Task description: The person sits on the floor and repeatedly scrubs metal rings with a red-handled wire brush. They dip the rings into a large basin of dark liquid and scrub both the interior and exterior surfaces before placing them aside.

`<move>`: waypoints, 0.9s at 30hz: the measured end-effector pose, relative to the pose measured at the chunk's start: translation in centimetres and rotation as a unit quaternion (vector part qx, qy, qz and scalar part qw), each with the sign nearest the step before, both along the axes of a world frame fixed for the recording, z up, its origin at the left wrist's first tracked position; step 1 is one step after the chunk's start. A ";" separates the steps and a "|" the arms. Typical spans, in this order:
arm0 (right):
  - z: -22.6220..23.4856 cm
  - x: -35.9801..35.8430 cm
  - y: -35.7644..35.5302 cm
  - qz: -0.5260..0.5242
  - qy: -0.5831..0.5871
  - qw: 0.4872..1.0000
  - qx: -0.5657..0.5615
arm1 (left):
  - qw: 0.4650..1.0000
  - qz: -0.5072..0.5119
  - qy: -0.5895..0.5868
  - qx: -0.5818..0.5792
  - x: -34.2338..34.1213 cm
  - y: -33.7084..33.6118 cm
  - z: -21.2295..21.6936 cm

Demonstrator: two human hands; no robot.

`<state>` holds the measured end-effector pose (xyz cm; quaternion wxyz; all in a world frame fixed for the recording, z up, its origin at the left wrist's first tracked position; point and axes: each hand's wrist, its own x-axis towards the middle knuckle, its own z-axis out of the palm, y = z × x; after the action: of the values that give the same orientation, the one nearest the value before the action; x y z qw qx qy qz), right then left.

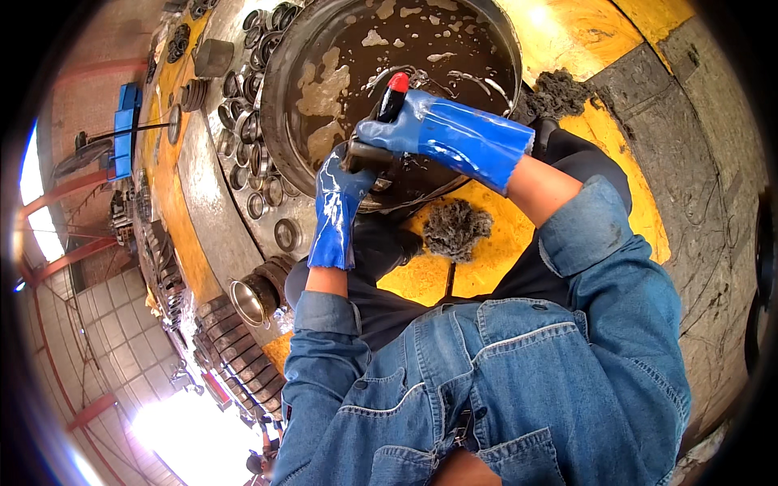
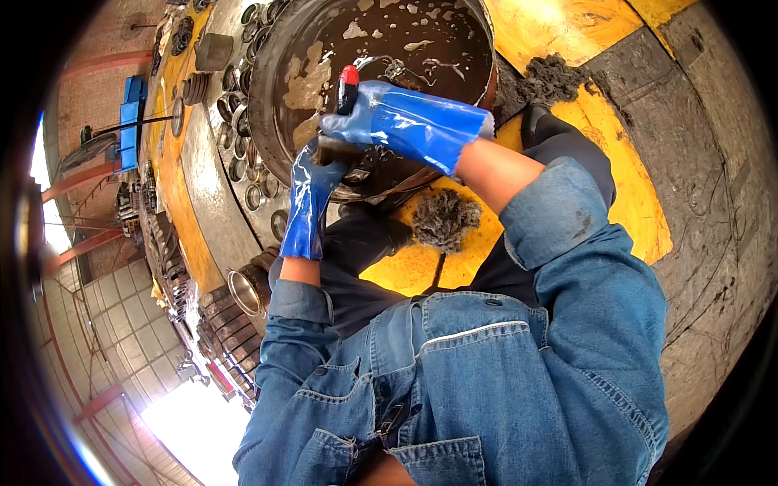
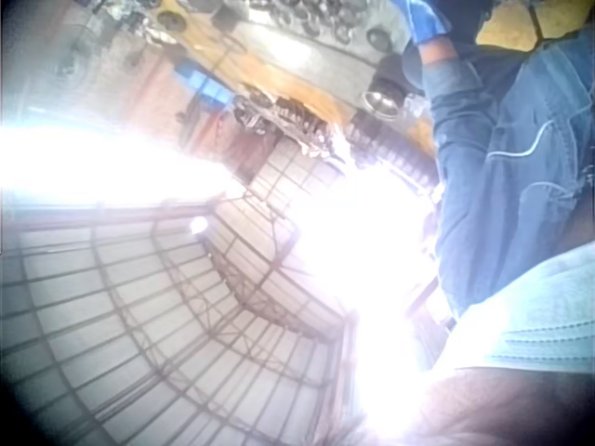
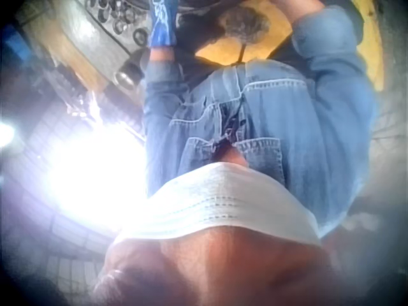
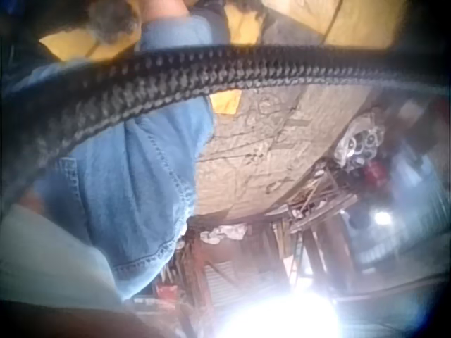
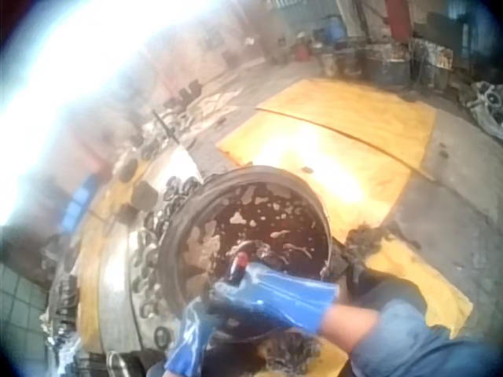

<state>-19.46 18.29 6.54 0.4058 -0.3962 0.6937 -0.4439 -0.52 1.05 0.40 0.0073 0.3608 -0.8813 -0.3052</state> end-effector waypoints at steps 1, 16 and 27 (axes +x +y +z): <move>-0.7 -0.3 -0.3 -0.036 0.004 0.999 0.011 | 1.000 -0.003 0.000 -0.003 -0.3 0.1 0.2; -5.7 -3.1 -0.9 -0.153 0.114 0.960 0.204 | 0.837 -0.427 -0.196 -0.280 -4.2 -2.5 4.4; -7.2 0.7 -0.1 -0.030 0.025 0.992 0.118 | 0.932 -0.246 0.022 -0.265 -1.6 -2.6 3.5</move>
<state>-18.75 18.18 -0.68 0.4184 -0.3357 0.7627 -0.3613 -2.15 -1.55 3.87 0.0467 0.1109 -0.9909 -0.0608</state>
